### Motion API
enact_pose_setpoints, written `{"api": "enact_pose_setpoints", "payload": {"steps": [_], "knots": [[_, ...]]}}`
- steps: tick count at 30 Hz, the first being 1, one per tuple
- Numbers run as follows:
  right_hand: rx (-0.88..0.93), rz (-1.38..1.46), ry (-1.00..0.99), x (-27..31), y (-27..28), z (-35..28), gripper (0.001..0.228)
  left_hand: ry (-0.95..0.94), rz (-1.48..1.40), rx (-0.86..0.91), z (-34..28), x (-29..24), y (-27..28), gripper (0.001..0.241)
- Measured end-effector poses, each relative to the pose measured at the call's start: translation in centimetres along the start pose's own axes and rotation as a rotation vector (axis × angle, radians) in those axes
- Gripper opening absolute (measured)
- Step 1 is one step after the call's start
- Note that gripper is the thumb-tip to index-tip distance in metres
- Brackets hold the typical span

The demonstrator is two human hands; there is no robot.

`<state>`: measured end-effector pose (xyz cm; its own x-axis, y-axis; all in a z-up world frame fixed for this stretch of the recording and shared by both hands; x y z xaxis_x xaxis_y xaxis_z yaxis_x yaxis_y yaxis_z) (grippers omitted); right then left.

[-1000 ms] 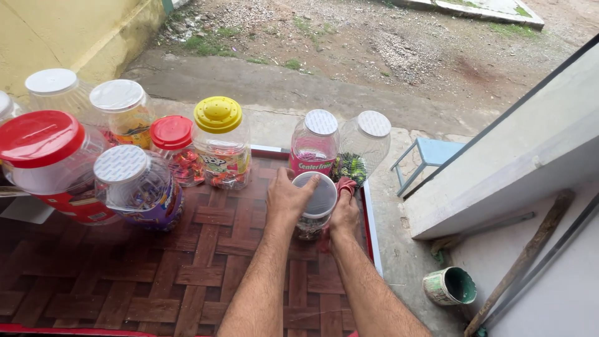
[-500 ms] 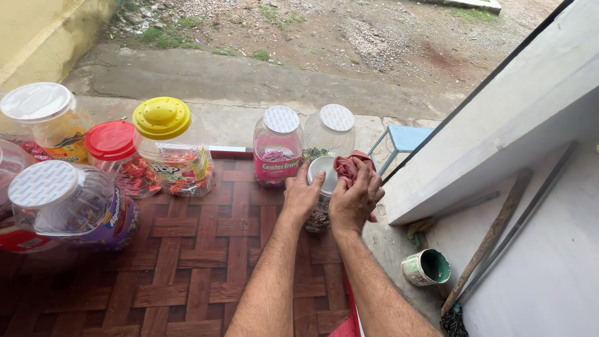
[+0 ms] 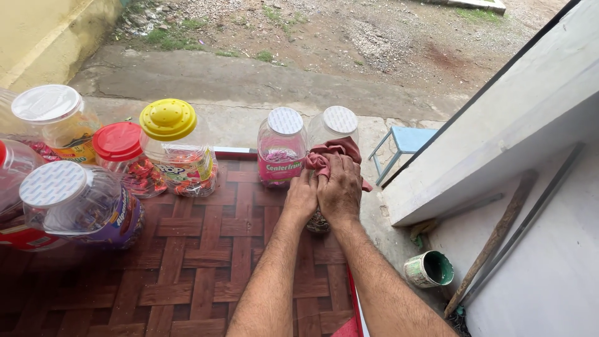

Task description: Clean the counter and product jars with a cloth.

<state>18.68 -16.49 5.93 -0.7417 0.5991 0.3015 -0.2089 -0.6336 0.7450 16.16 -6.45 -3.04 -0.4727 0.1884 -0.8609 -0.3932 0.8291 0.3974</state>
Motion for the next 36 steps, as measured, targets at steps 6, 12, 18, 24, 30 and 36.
{"api": "enact_pose_setpoints", "payload": {"steps": [6,12,18,24,30,36], "knots": [[0.061,0.033,0.004,1.7,1.1,0.5,0.034,0.050,0.018,-0.108,-2.0,0.5,1.9,0.064],[-0.140,0.072,0.205,9.9,3.8,1.2,0.049,-0.001,0.127,-0.260,-3.6,0.8,7.4,0.053],[0.008,0.500,0.125,15.8,-0.6,1.0,0.037,-0.108,0.136,-0.582,-8.0,1.7,16.5,0.034],[0.294,0.847,-0.129,20.5,-7.3,-0.3,0.047,-0.119,0.338,-0.994,-12.8,4.1,24.5,0.032],[0.433,1.056,-0.074,27.9,-8.9,0.3,0.047,-0.144,0.441,-1.283,-15.5,5.8,30.2,0.034],[0.413,1.085,0.134,30.7,-13.2,0.6,0.057,-0.067,0.544,-1.323,-15.1,8.3,33.5,0.067]]}}
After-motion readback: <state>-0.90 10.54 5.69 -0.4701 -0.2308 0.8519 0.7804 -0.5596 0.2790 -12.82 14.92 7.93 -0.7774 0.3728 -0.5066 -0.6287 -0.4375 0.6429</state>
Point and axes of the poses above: each hand's wrist, its own z-axis towards the middle knuckle, its own y-axis out of the back of the hand, x = y × z, the point moved 6 cm from there along z, towards the middle knuckle, and after that the axes turned 9 degrees about y, right-handed, at the moved point
